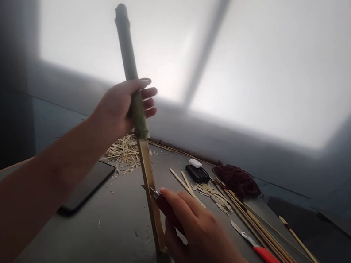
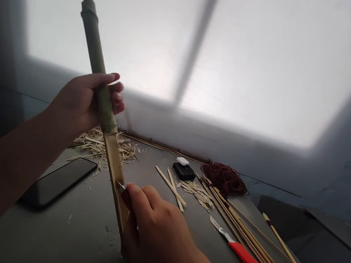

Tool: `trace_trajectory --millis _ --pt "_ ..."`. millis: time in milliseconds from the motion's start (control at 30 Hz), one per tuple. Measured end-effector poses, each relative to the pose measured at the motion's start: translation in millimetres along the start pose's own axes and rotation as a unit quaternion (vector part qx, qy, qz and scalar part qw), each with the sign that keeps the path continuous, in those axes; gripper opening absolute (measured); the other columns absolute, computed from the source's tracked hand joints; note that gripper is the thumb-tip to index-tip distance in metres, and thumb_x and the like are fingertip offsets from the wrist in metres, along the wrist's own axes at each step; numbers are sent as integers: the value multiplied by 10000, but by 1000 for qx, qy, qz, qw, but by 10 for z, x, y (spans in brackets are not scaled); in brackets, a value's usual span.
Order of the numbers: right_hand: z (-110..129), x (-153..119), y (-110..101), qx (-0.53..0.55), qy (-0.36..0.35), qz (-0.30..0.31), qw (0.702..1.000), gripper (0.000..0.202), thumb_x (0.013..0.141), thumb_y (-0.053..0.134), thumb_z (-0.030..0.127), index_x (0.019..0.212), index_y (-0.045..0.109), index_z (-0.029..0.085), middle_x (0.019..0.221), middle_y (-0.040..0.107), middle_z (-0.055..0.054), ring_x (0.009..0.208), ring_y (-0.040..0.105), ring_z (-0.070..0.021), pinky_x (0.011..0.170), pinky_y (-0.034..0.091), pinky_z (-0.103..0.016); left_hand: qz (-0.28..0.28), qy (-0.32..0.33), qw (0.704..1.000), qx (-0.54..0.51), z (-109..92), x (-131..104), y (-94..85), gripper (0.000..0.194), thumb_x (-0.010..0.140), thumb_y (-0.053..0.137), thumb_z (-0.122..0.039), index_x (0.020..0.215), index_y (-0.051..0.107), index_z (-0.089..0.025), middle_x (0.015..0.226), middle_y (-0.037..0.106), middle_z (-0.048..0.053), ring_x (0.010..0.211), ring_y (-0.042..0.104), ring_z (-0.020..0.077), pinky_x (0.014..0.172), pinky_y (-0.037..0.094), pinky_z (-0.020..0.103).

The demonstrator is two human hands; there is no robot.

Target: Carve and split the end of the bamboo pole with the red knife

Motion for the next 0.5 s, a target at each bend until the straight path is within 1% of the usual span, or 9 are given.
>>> trace_trajectory --millis 67,133,167,233,300,400,500 --pt "27 7 -29 9 8 11 1000 280 889 492 132 1158 553 178 924 659 -85 705 629 -162 619 510 -260 4 -10 999 -35 -28 1 -12 235 773 669 -157 692 456 -214 466 453 -75 374 402 62 425 410 207" --pt "40 10 -41 15 24 25 999 198 909 492 155 1088 572 178 919 655 -81 701 617 -159 614 501 -258 18 -30 998 -57 21 1 -7 319 790 706 -244 667 413 -216 426 361 -97 327 326 44 355 324 182" --pt "42 11 -39 17 29 27 999 176 920 483 160 1069 575 178 915 653 -80 702 612 -158 616 499 -258 25 -42 997 -64 70 3 -3 358 790 722 -299 664 398 -216 422 338 -103 315 305 37 333 291 174" --pt "35 14 -20 16 33 21 999 168 942 450 161 1056 573 172 894 645 -78 682 600 -154 607 492 -258 29 -63 995 -71 196 16 -5 412 785 734 -387 669 377 -217 425 316 -110 304 289 30 310 265 162" --pt "22 19 13 8 34 10 999 176 953 433 166 1069 565 167 894 642 -84 664 594 -154 595 488 -262 24 -71 995 -71 315 42 -23 439 764 747 -435 684 372 -221 429 319 -114 298 296 31 300 271 159" --pt "21 35 52 -2 32 0 999 186 958 424 167 1085 560 165 907 644 -90 681 603 -164 603 498 -271 11 -79 994 -73 417 83 -60 446 750 760 -434 698 371 -224 432 322 -119 289 305 32 288 275 156" --pt "54 57 34 -4 25 -16 1000 191 965 406 164 1067 568 158 855 637 -74 664 597 -163 596 502 -268 2 -83 994 -78 414 93 -66 422 757 759 -390 697 375 -226 425 318 -122 279 307 36 277 271 159"
Point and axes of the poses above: each hand's wrist, its own x-axis towards the middle knuckle, its own y-axis out of the palm, z = x × y, the point moved 3 cm from there along x, towards the middle knuckle
